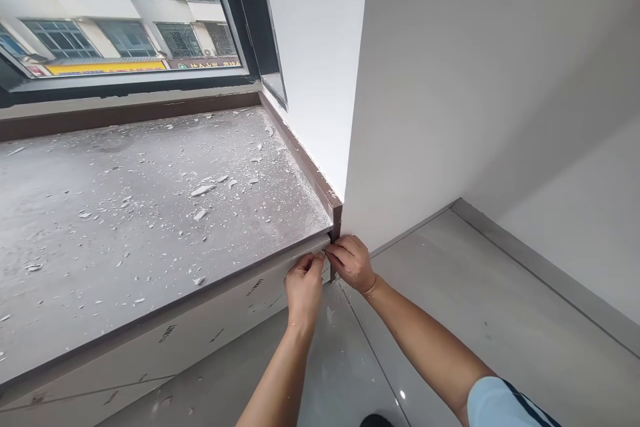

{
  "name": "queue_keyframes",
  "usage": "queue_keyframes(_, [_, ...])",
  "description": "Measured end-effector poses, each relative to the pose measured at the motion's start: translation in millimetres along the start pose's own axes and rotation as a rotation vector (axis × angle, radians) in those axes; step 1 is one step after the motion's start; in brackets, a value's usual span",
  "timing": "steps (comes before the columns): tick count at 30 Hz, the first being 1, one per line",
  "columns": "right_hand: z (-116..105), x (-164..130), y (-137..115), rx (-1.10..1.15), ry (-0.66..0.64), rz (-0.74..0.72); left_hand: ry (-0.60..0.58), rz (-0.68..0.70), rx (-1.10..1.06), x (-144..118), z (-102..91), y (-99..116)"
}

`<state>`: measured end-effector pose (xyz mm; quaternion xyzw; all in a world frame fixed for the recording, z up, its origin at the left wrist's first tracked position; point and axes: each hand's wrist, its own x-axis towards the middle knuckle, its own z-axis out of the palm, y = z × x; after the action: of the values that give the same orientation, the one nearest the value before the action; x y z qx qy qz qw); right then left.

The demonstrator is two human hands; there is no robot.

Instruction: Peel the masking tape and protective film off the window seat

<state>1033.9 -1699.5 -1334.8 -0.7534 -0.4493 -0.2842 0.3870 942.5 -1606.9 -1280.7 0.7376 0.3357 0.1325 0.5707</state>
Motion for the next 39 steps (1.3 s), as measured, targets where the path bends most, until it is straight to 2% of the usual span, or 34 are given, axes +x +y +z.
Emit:
queue_keyframes(5, [7, -8, -6, -0.038, 0.025, 0.029, -0.022, 0.004, 0.032, -2, -3.8, -4])
queue_keyframes(12, [7, -19, -17, -0.047, -0.009, 0.031, -0.101, 0.027, 0.095, -6, -14.5, -11])
queue_keyframes(18, [4, -17, -25, 0.033, -0.020, 0.105, -0.072, 0.053, 0.239, -1, -10.9, -7])
queue_keyframes(20, [-1, -16, -29, 0.160, -0.020, 0.239, -0.056, 0.061, 0.232, 1, -8.6, -6])
queue_keyframes(24, [-10, -11, -35, 0.403, 0.014, 0.789, -0.048, 0.065, 0.212, 1, -6.8, -7])
queue_keyframes(26, [-10, -6, -37, 0.468, 0.002, 0.960, -0.051, 0.057, 0.214, 0, -7.3, -8])
queue_keyframes(30, [0, 2, -37, 0.577, 0.028, 1.084, -0.055, 0.044, 0.245, 1, -8.7, -8])
queue_keyframes(35, [12, -3, -36, 0.717, 0.147, 1.139, -0.076, 0.095, 0.265, 1, -10.3, -9])
queue_keyframes(39, [14, -13, -42, 0.887, 0.113, 1.206, -0.101, 0.111, 0.241, -3, -10.8, -15])
